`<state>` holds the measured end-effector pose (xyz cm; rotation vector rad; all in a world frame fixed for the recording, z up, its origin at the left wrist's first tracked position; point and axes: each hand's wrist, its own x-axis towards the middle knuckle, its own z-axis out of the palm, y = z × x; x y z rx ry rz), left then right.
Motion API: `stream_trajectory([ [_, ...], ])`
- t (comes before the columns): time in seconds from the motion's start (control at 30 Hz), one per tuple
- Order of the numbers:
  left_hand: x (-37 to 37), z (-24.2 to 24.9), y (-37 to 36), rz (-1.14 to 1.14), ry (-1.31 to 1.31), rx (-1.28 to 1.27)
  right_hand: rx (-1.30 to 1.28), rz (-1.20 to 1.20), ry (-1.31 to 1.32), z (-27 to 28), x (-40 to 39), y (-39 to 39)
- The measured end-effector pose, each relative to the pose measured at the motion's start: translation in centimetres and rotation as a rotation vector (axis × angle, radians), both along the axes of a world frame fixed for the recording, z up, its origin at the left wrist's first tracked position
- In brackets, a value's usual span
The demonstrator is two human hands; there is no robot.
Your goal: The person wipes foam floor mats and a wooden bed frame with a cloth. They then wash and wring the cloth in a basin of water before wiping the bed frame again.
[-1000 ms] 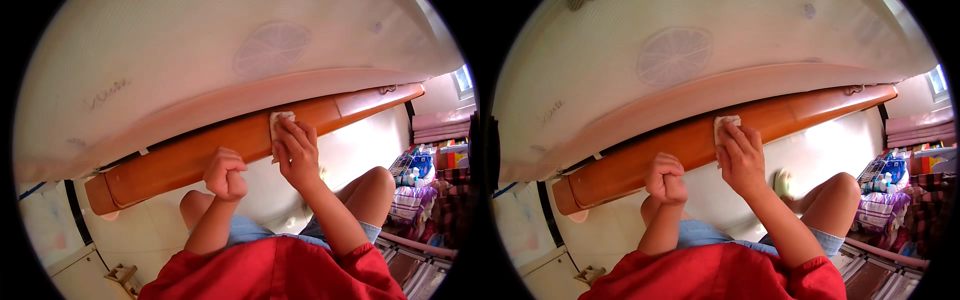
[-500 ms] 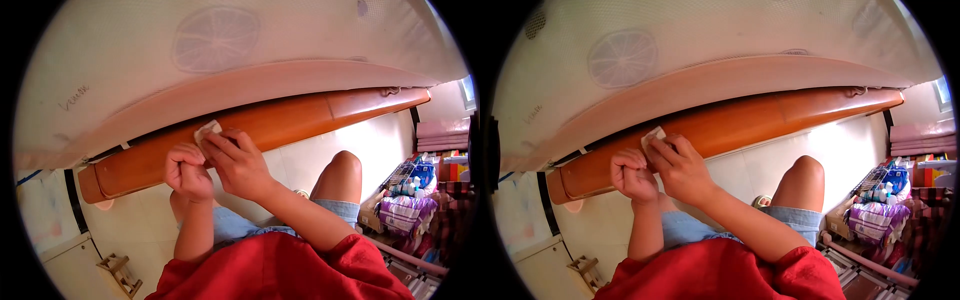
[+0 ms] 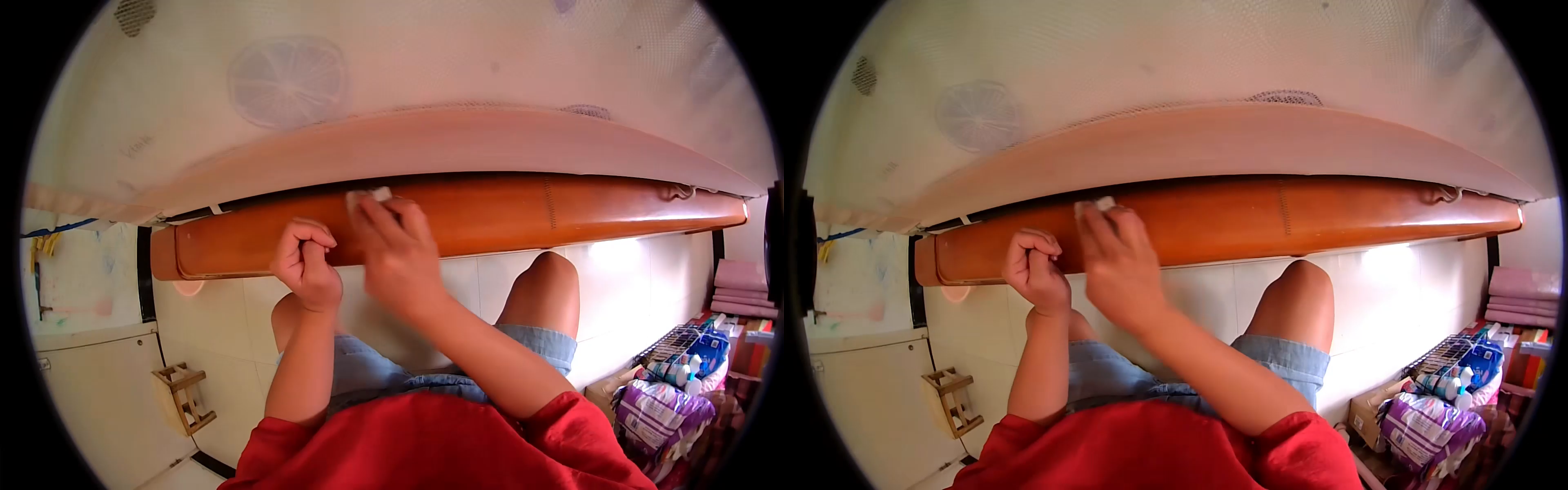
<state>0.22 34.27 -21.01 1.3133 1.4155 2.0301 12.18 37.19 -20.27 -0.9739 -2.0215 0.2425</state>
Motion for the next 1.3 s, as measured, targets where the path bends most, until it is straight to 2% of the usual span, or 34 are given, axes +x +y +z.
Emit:
stream_trajectory([
  [0.17, 0.2, 0.0, 0.0, 0.026, 0.091, -0.017, -0.075, 0.048, 0.046, 0.1, 0.1, 0.3],
  [0.27, 0.0, -0.1, -0.1, 0.023, 0.086, -0.029, -0.053, 0.020, -0.045, 0.7, 2.9, 1.0],
  [0.33, -0.1, -0.2, -0.1, 0.025, 0.089, -0.035, -0.078, -0.100, -0.056, 1.5, 4.6, 1.4],
  [0.57, -0.1, 0.0, -0.1, -0.009, 0.033, -0.009, -0.118, -0.169, 0.005, 1.2, 4.3, 0.9],
  [0.73, -0.5, 0.1, -0.2, -0.042, -0.033, -0.017, -0.076, -0.031, -0.018, 0.4, 0.4, -0.1],
  [0.87, -0.4, 0.5, -0.2, -0.035, 0.062, -0.054, -0.077, 0.058, 0.001, 0.6, -1.1, -0.5],
  [1.0, -0.4, 0.5, -0.3, -0.037, 0.109, -0.099, -0.095, 0.103, 0.005, 0.9, 1.1, -0.3],
  [1.3, -0.2, 0.4, -0.1, -0.062, 0.114, -0.043, -0.166, -0.038, -0.025, 1.1, 6.8, -0.6],
])
